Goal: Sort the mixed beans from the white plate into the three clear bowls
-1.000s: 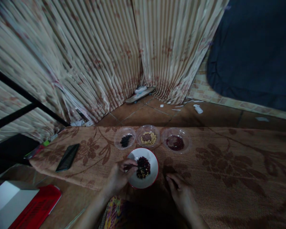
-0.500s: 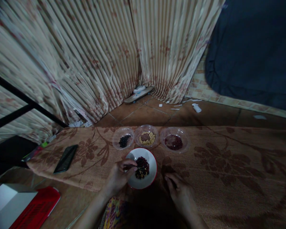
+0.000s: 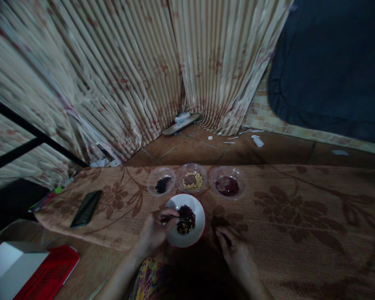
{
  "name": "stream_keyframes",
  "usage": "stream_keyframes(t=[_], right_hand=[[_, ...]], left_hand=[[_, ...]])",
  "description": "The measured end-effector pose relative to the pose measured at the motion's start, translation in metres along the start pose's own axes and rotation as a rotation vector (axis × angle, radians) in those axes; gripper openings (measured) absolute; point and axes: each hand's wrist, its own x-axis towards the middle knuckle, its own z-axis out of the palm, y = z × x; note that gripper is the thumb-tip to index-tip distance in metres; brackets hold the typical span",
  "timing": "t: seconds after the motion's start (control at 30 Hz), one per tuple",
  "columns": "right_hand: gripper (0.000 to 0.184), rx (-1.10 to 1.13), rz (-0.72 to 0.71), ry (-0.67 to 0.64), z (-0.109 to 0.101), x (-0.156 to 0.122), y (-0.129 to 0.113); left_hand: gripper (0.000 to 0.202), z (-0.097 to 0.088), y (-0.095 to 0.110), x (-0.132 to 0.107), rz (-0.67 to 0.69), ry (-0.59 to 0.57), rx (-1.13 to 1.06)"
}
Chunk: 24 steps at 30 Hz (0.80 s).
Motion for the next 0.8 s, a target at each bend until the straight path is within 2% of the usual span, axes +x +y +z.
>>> stream_keyframes(t=[0.8], right_hand=[[0.035,-0.027,-0.013,0.013,-0.0014,0.0,-0.0015]], left_hand=[[0.009,0.0019,-0.0015,0.0012,0.013,0.018,0.016]])
